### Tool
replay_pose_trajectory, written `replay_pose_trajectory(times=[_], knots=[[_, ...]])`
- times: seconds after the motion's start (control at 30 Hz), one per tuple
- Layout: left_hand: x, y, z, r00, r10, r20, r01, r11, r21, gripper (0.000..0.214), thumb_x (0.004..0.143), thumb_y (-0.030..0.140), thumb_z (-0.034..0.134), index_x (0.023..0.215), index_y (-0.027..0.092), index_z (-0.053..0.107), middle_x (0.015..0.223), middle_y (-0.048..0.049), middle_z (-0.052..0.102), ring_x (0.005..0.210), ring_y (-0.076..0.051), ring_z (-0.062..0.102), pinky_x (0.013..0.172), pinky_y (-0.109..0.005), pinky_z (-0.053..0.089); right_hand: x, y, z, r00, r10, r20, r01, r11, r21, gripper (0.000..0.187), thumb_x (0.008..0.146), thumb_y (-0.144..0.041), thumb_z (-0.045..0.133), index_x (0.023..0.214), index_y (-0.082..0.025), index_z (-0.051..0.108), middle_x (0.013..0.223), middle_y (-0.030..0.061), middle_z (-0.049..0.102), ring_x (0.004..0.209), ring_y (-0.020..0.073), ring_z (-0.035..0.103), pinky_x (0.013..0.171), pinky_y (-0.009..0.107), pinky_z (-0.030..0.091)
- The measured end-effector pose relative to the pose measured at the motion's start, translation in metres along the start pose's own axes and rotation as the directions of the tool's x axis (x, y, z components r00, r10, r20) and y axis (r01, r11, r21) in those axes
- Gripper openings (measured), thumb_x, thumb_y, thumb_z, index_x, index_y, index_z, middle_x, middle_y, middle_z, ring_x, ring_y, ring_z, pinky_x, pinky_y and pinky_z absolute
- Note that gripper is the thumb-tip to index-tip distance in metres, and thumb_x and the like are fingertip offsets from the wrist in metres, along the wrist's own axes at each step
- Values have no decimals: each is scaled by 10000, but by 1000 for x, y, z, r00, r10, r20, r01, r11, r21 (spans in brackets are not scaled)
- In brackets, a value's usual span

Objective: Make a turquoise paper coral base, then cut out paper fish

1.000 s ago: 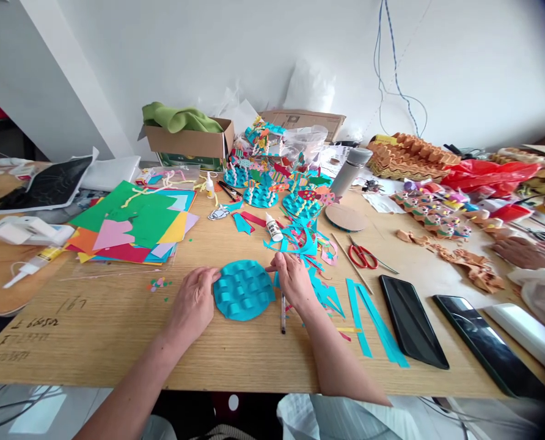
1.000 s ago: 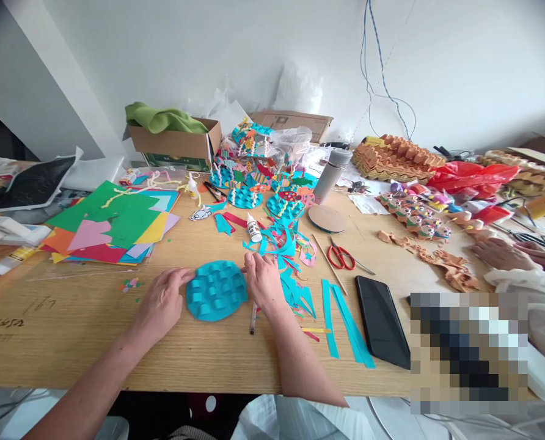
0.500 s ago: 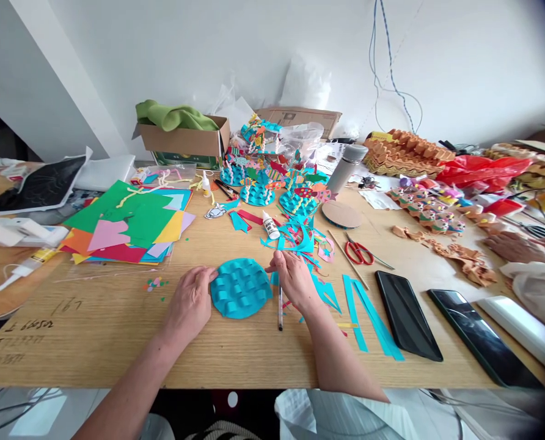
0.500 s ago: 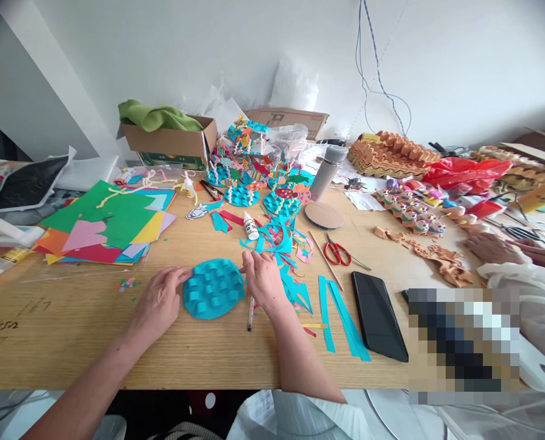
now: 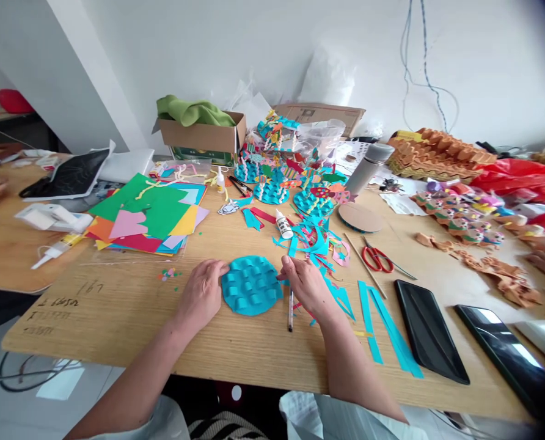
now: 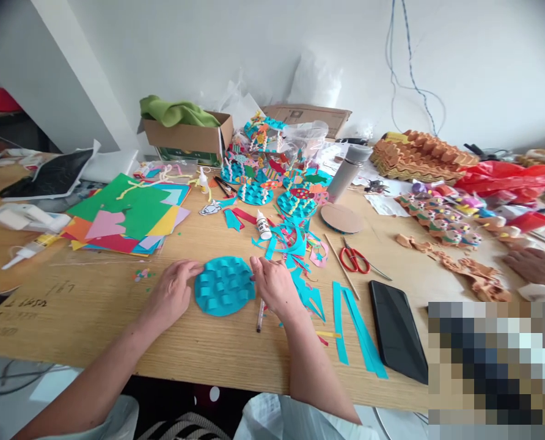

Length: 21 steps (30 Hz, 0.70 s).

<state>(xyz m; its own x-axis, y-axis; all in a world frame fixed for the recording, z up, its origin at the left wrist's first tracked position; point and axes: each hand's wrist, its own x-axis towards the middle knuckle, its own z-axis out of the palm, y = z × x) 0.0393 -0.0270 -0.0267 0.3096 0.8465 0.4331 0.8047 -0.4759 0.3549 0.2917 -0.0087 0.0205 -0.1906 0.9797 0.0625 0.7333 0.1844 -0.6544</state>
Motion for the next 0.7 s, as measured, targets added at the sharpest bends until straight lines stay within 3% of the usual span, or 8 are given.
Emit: replay_pose_trajectory(times=[0.23, 0.4, 0.7], knots=[[-7, 3, -15, 999, -49, -15, 48, 998, -44, 641, 727, -81, 385, 1320, 162, 411, 1190, -75, 683, 1176, -225, 542, 1011, -432, 476, 1, 5, 2, 1000, 2, 12, -2, 1000, 17, 531, 1012, -526, 224, 712, -239, 555, 762, 69, 761, 804, 238, 723, 813, 336, 451], [-28, 11, -27, 999, -4, -37, 3, 1000, -14, 635, 765, -67, 365, 1354, 170, 391, 1092, -46, 726, 1179, -238, 547, 1020, -460, 468, 2, 4, 2, 999, 21, 25, -21, 1000, 23, 557, 1003, -563, 220, 723, -236, 573, 776, 83, 762, 819, 251, 726, 793, 345, 469], [-42, 15, -19, 997, 75, 25, -76, 996, 43, 593, 805, -49, 336, 1338, 172, 473, 1094, -76, 717, 1188, -256, 560, 1020, -495, 482, 3, 5, 3, 1000, 14, 13, -15, 999, 49, 589, 982, -624, 209, 693, -241, 550, 743, 90, 759, 773, 244, 726, 728, 332, 475]])
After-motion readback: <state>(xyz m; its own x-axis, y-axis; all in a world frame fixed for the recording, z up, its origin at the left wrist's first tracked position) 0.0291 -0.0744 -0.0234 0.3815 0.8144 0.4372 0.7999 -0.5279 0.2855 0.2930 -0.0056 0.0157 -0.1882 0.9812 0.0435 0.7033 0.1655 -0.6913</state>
